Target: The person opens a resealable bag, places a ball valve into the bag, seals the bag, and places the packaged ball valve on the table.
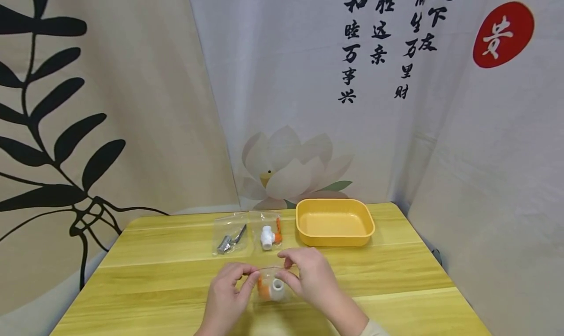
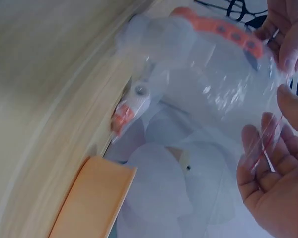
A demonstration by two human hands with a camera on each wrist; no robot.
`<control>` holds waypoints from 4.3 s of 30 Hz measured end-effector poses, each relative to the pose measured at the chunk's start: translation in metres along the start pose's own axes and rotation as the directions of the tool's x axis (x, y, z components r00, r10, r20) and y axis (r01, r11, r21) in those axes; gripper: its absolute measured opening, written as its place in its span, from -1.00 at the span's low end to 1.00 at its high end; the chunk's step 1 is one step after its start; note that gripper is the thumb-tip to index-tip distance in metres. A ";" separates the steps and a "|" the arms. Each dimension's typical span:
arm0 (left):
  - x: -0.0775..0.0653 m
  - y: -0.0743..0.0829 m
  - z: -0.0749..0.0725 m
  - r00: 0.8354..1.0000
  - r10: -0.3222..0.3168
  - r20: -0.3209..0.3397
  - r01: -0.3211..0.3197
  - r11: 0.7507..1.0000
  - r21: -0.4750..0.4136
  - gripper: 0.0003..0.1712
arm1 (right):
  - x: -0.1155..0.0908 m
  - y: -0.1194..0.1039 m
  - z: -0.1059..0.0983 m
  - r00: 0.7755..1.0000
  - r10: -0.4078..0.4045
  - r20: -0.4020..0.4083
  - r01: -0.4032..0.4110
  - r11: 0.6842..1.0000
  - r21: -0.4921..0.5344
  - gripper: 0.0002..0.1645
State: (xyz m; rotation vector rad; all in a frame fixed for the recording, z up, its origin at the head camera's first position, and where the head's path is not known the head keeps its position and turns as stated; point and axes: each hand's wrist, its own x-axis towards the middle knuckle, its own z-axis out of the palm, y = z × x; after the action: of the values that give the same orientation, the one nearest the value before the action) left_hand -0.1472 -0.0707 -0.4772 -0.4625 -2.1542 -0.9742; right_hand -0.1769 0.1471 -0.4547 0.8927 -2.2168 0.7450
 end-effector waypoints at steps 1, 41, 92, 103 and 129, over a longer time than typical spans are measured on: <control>0.000 0.000 0.001 1.000 0.022 -0.002 -0.022 1.000 0.004 -0.78 | 0.002 -0.003 0.001 1.000 -0.014 -0.003 0.014 1.000 0.003 -0.51; 0.005 -0.002 -0.001 0.979 0.204 -0.023 -0.201 0.976 0.081 -0.82 | 0.018 -0.016 0.010 0.990 -0.123 0.072 0.115 0.988 0.102 -0.85; 0.002 -0.004 0.002 0.980 0.191 -0.059 -0.181 0.974 0.137 -0.84 | 0.018 -0.013 0.011 0.979 -0.192 0.071 0.198 0.975 -0.097 -0.75; 0.005 -0.001 -0.002 0.980 0.190 -0.063 -0.179 0.974 0.142 -0.84 | 0.020 -0.009 0.005 0.963 -0.271 -0.003 0.268 0.953 -0.143 -0.84; 0.005 -0.005 0.000 0.981 0.190 -0.042 -0.187 0.981 0.053 -0.82 | 0.015 -0.007 0.010 0.971 -0.235 0.044 0.238 0.966 -0.103 -0.72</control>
State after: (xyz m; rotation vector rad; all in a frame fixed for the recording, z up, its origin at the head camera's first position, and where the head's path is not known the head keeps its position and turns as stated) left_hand -0.1537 -0.0738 -0.4766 -0.6024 -2.0453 -0.8179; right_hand -0.1834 0.1297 -0.4485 1.0971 -2.1070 0.4973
